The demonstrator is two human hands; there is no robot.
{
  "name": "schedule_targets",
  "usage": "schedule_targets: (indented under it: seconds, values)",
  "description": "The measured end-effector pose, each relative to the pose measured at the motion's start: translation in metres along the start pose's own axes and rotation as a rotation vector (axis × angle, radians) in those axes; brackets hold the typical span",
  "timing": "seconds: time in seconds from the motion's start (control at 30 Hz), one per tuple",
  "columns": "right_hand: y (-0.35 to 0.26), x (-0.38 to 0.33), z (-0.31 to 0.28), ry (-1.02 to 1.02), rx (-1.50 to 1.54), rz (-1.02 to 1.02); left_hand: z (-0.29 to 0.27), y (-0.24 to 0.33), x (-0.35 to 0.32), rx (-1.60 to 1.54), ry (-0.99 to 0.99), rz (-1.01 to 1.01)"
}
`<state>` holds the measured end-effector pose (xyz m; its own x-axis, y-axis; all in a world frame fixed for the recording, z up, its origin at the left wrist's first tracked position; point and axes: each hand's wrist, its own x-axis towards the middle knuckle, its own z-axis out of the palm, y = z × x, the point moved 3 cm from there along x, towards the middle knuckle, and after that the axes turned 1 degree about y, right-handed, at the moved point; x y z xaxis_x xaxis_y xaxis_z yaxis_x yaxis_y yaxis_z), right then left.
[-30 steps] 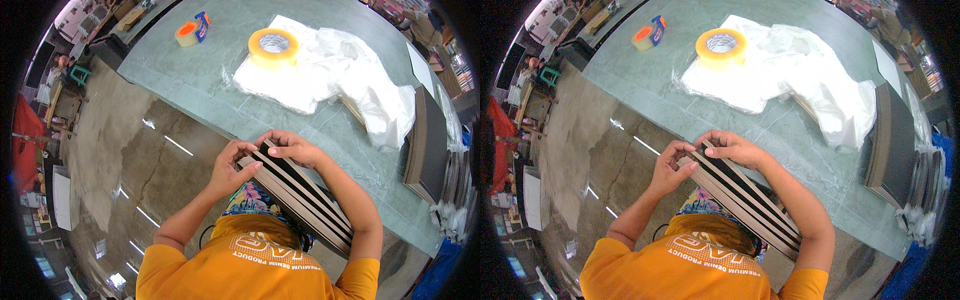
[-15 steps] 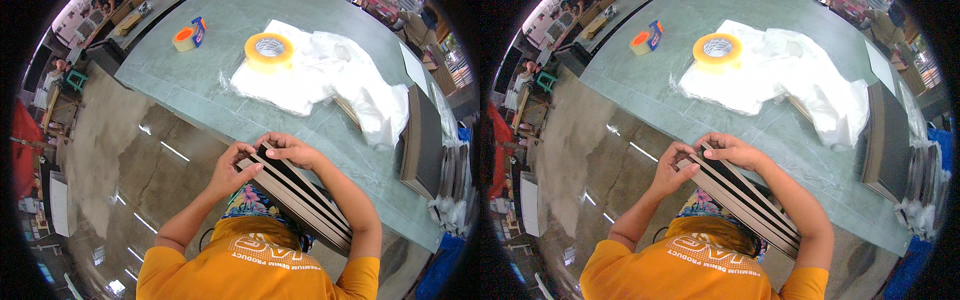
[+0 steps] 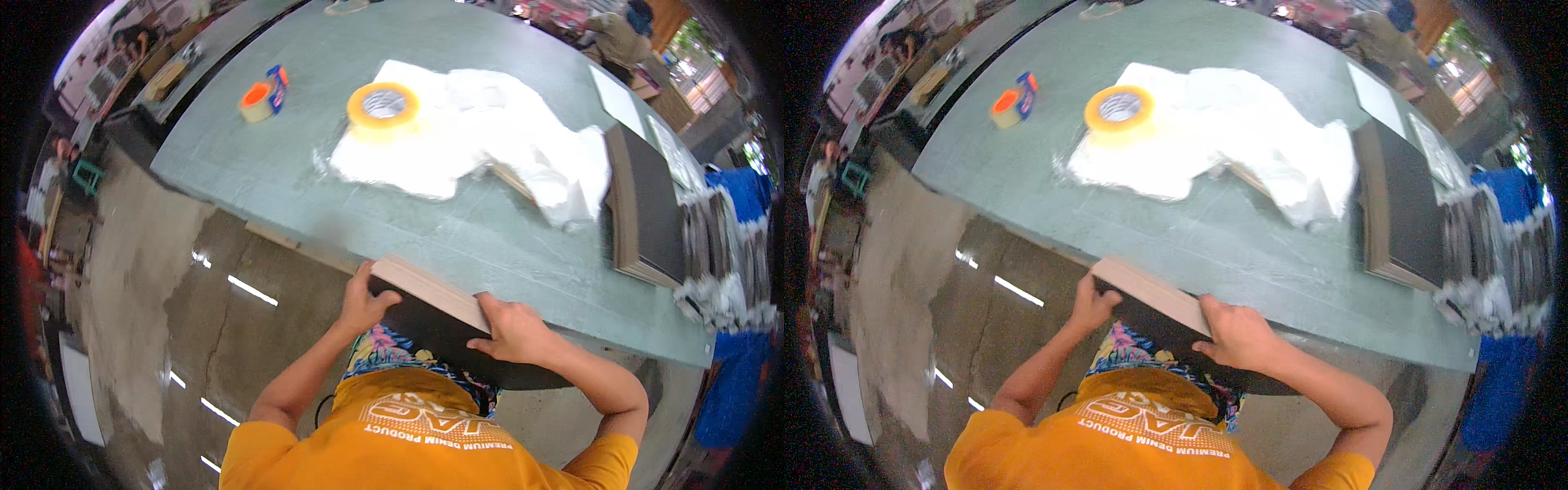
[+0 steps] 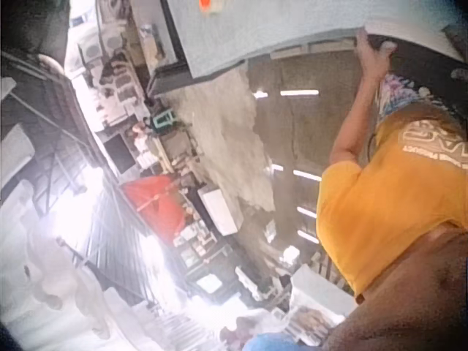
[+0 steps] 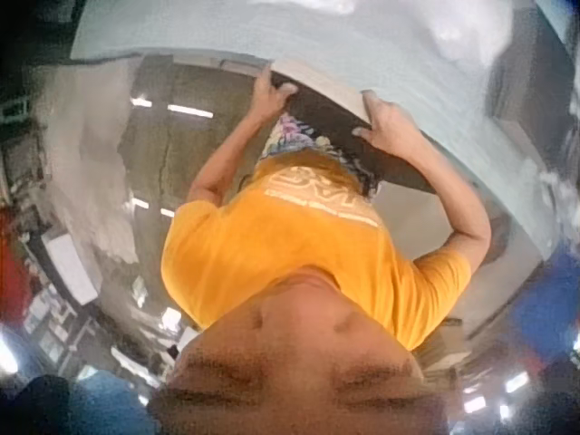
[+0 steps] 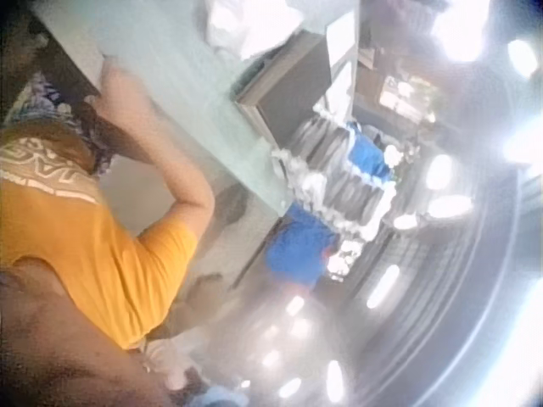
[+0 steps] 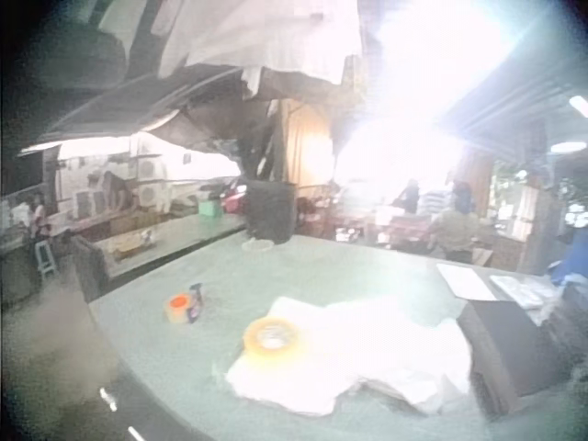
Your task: The person wraps individual black books in clear plastic film by pulling the film over each book, smoothing it down, and then places the wrapped books into a larger plastic sleeve.
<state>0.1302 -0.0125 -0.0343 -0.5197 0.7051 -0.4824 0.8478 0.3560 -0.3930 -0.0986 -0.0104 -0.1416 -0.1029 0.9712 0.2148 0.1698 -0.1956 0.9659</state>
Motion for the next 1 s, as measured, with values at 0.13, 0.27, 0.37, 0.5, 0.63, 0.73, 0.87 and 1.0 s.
schedule_targets:
  seconds: [0.13,0.27,0.37,0.5,0.63,0.73,0.87,1.0]
  values:
    - [-0.007,-0.032,-0.033,0.159,0.142,-0.036,-0.001,0.076,0.037,0.154,-0.034,0.222]
    - [0.001,-0.07,-0.046,0.531,0.336,-0.076,0.023,0.222,0.079,0.471,-0.135,0.597]
    - [0.03,-0.076,-0.014,0.792,0.713,-0.108,0.081,0.273,0.085,0.709,-0.319,0.871]
    - [0.073,-0.058,0.047,0.996,0.997,-0.086,0.151,0.266,0.083,0.829,-0.535,1.045]
    - [0.097,-0.051,0.063,1.031,1.046,-0.035,0.187,0.222,0.078,0.803,-0.667,1.066]
    - [0.107,-0.055,0.038,1.208,1.193,-0.085,0.204,0.222,0.086,0.771,-0.873,1.002]
    - [0.114,-0.046,0.015,1.279,1.106,0.079,0.218,0.219,0.184,0.476,-0.974,0.557]
    - [0.119,-0.047,0.014,1.309,1.084,0.033,0.205,0.159,0.247,0.918,-0.788,1.05]
